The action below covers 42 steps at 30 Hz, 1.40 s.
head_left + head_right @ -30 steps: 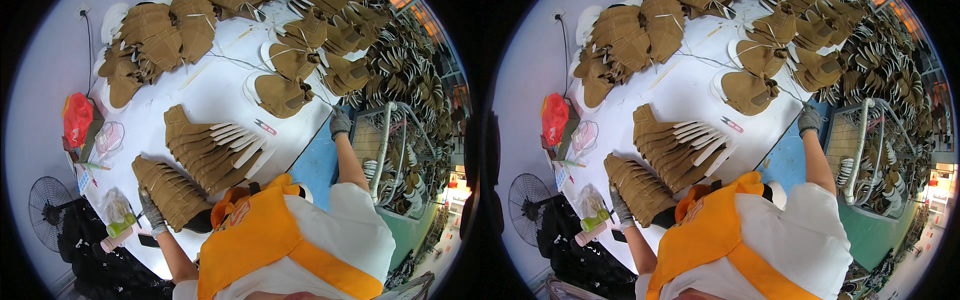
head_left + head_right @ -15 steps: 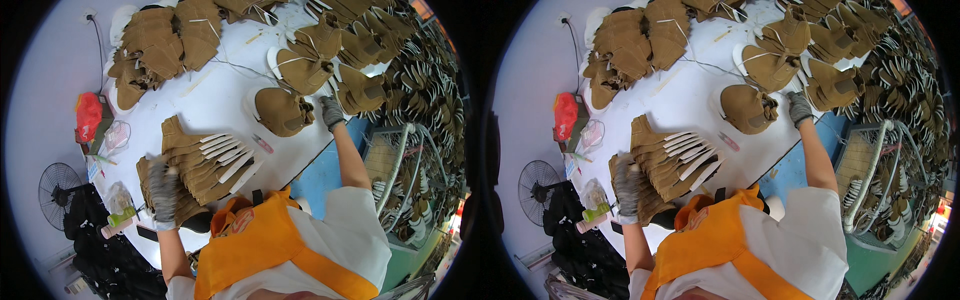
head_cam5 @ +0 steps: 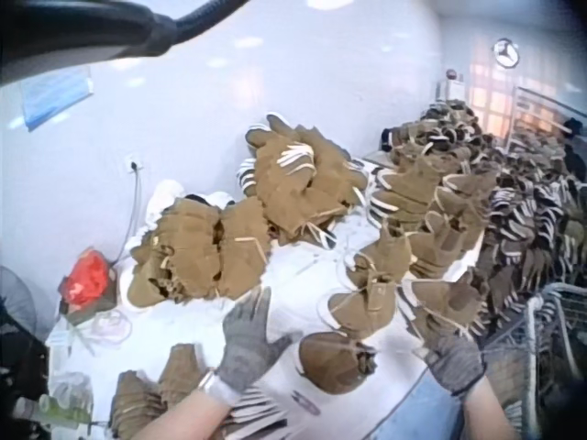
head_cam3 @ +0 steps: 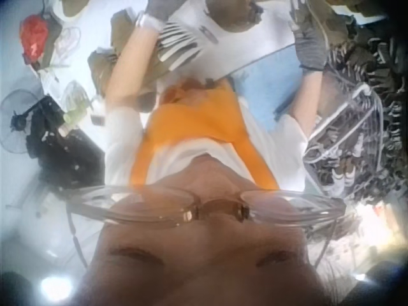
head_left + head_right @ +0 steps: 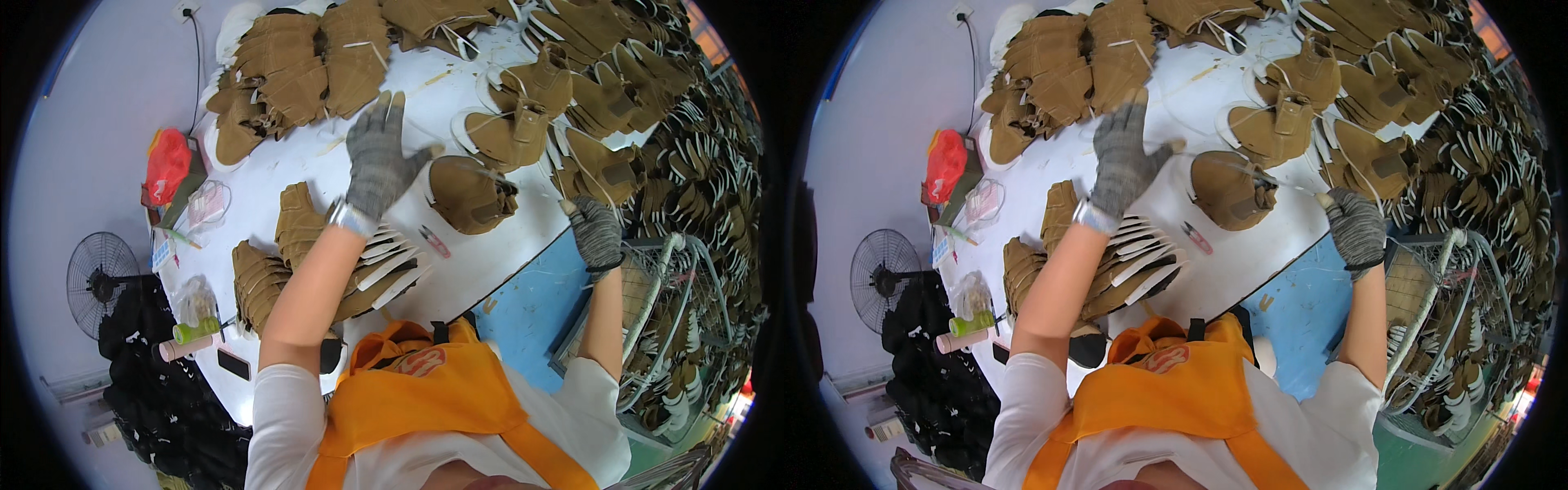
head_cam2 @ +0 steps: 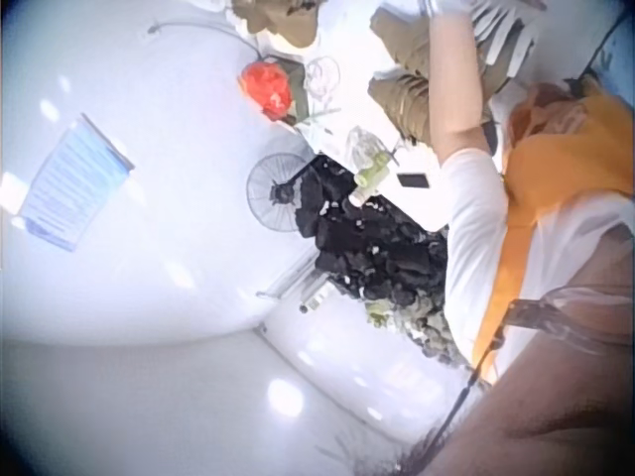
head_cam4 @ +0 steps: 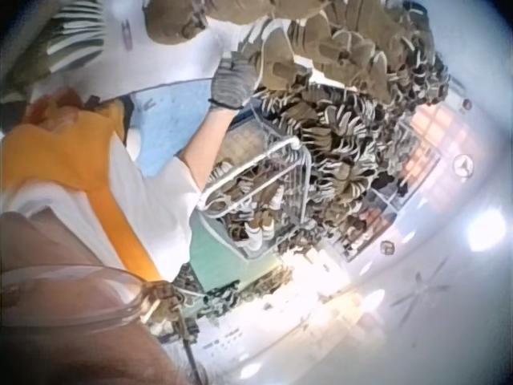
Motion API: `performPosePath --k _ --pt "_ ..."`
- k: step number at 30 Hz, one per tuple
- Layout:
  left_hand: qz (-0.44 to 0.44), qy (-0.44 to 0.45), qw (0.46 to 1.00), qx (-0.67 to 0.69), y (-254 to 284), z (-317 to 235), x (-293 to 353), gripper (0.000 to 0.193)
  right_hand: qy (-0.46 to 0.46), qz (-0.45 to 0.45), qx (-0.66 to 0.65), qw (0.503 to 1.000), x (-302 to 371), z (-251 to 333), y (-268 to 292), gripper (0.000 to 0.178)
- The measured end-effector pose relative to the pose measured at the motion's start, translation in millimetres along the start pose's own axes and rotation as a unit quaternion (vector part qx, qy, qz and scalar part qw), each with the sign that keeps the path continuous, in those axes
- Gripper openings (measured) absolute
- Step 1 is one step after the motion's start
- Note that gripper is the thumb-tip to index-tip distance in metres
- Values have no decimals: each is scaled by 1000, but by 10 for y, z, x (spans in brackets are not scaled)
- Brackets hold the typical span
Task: The person organizes shoe components on a table, trims excess threads from a stack of shoe uppers using a pair of snips, and stacks the completed components together.
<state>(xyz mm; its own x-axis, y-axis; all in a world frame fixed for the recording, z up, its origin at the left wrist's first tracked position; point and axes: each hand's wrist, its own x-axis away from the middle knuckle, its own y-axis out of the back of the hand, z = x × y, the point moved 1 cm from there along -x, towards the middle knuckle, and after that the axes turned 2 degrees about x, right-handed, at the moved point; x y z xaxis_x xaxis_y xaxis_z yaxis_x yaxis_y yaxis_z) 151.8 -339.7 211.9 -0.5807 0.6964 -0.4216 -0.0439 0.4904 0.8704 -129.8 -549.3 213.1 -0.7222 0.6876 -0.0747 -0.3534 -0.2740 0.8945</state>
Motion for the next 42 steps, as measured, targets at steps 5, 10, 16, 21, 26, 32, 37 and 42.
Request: performPosePath --k 5,10,16,21,26,32,37,42 --pt "313 -57 938 135 -432 -101 -309 57 149 -86 0 985 323 151 -64 17" --pt "470 -110 873 71 157 -566 -91 41 108 -102 -96 984 450 -428 -539 17" --pt "190 -236 950 -81 824 510 -163 24 -7 17 -418 908 315 -848 -1117 17" --pt "-355 -164 902 -185 1841 499 -68 51 -6 14 -442 897 290 -686 -835 25" --pt "-242 -185 942 140 1365 -197 626 69 77 -5 -678 731 210 132 -269 39" --pt "189 -257 906 277 24 -1276 890 80 240 41 -815 526 412 1216 293 40" --pt "504 -31 750 428 -10 -1029 864 42 235 60 -850 468 788 1153 863 36" --pt "560 -115 643 509 211 -1262 1835 57 217 61 -824 520 1388 1224 1253 23"
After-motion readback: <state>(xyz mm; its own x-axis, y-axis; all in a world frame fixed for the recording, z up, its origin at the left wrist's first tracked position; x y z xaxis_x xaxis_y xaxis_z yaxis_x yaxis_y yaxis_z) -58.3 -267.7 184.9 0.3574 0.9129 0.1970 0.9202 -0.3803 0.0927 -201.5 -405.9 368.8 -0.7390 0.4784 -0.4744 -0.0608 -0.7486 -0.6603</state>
